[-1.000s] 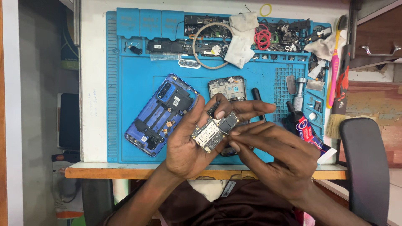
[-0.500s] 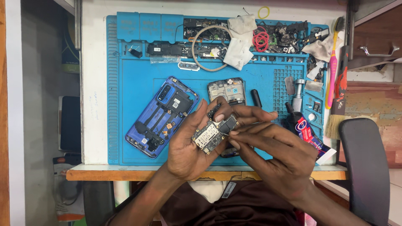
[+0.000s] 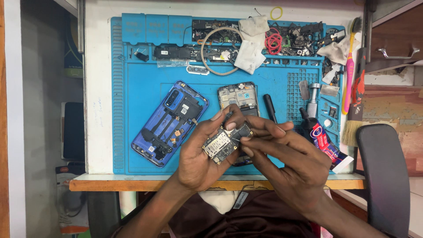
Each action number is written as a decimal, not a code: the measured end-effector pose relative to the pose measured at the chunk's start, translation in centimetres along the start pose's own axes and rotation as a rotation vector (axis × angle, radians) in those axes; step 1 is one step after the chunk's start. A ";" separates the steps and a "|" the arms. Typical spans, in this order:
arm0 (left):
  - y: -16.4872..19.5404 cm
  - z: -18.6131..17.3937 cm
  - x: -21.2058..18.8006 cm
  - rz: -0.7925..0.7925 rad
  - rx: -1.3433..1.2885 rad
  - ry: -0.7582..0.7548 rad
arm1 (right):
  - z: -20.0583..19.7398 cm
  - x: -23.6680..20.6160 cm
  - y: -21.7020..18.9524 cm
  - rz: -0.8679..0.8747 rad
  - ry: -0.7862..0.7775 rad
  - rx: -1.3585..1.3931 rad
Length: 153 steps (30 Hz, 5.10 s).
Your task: The person holds a small circuit board and uses a metal spudger to carefully pry and remove a black component from it. They then use the spudger to scrape the surface of the board.
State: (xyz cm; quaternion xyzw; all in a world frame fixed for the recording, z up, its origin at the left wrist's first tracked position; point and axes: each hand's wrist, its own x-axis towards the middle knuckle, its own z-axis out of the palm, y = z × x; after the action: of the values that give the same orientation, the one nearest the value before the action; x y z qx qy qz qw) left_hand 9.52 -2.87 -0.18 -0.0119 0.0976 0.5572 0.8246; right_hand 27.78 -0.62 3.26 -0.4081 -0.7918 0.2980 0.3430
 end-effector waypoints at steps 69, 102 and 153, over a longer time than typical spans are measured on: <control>0.8 1.0 0.5 0.024 0.400 -0.112 | 0.1 0.3 0.3 -0.014 -0.035 -0.004; 0.2 0.4 0.8 0.067 0.276 -0.145 | 0.2 0.2 0.6 0.011 -0.010 0.007; -0.2 0.1 0.8 0.068 0.268 -0.123 | 0.7 0.0 -0.1 -0.006 0.018 -0.003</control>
State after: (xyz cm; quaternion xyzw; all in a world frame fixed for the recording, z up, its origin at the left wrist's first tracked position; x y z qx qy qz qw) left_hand 10.01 -2.15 -0.19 0.1356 0.1209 0.5663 0.8039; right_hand 27.22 -0.85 2.94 -0.4091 -0.7902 0.2923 0.3504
